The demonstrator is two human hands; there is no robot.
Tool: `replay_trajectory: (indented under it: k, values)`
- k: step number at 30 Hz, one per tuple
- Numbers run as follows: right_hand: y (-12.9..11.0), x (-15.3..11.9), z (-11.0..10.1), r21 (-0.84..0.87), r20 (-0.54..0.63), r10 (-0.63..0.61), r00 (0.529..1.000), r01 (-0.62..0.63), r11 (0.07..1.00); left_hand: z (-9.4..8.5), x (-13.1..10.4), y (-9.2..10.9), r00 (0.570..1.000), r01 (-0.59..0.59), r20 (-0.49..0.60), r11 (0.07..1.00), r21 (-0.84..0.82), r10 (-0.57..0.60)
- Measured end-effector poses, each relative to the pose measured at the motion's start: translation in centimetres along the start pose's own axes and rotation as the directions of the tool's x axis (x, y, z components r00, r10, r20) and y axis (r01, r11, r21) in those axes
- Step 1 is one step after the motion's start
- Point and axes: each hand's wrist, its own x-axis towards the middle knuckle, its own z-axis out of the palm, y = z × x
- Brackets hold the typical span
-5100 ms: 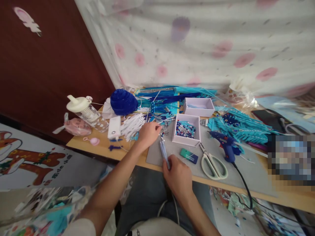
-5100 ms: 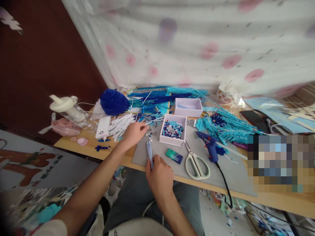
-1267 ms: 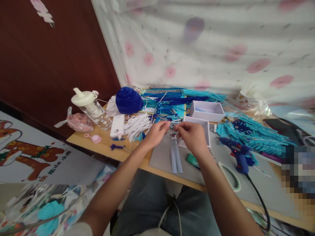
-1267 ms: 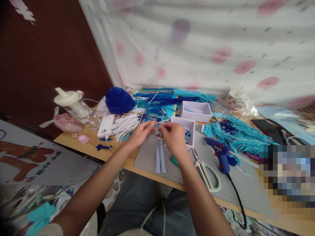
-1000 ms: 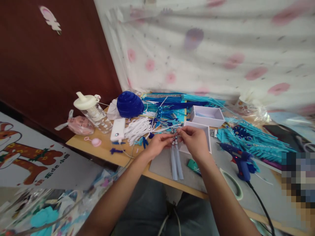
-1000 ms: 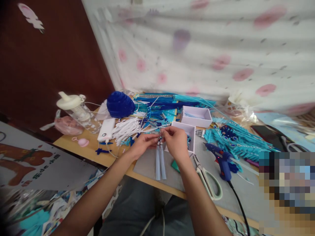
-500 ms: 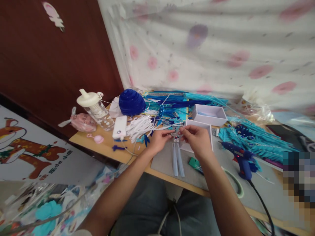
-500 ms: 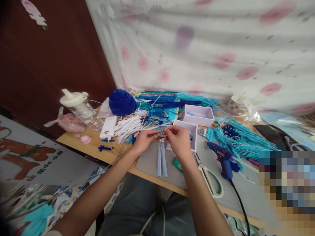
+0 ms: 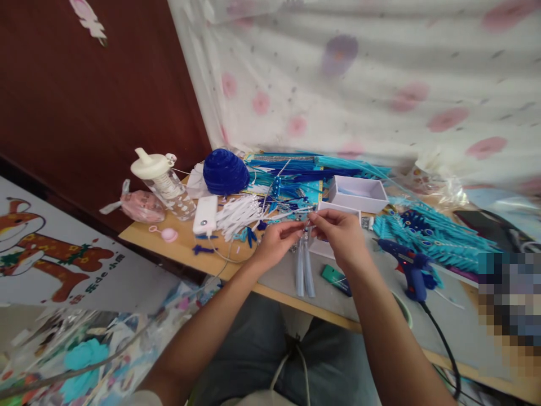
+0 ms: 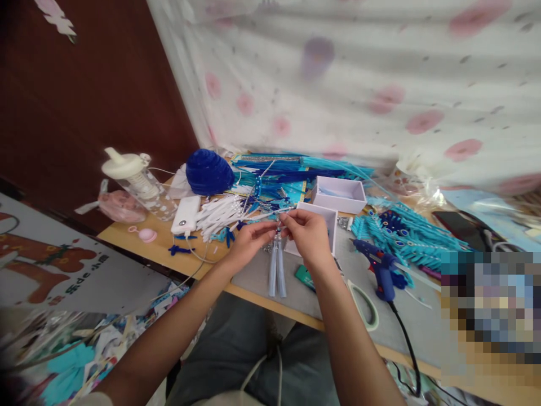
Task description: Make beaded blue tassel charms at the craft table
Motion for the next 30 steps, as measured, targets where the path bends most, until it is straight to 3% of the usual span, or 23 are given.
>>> replay_trajectory:
  k: [3,10,17,30]
  values:
    - [-0.1,0.0,-0.1,0.014,0.003,0.011,1.0,-0.012,1.0,0.1,-0.3,0.1,0.998,0.032,0.05,0.999,-0.021,-0.031]
    - [-0.2,-0.2,-0.3,0.021,0.001,0.029,1.0,-0.03,0.999,-0.3,-0.5,-0.7,0.992,0.118,0.054,0.991,-0.067,-0.114]
    - [-0.1,0.2,-0.5,-0.025,-0.006,-0.013,1.0,0.013,1.0,0.3,-0.9,0.5,0.958,0.285,0.09,0.928,-0.239,-0.271]
    - [-0.4,0.2,-0.9,-0.066,-0.013,-0.026,1.0,0.025,0.997,1.3,-2.3,0.9,0.924,0.381,0.16,0.868,-0.318,-0.347]
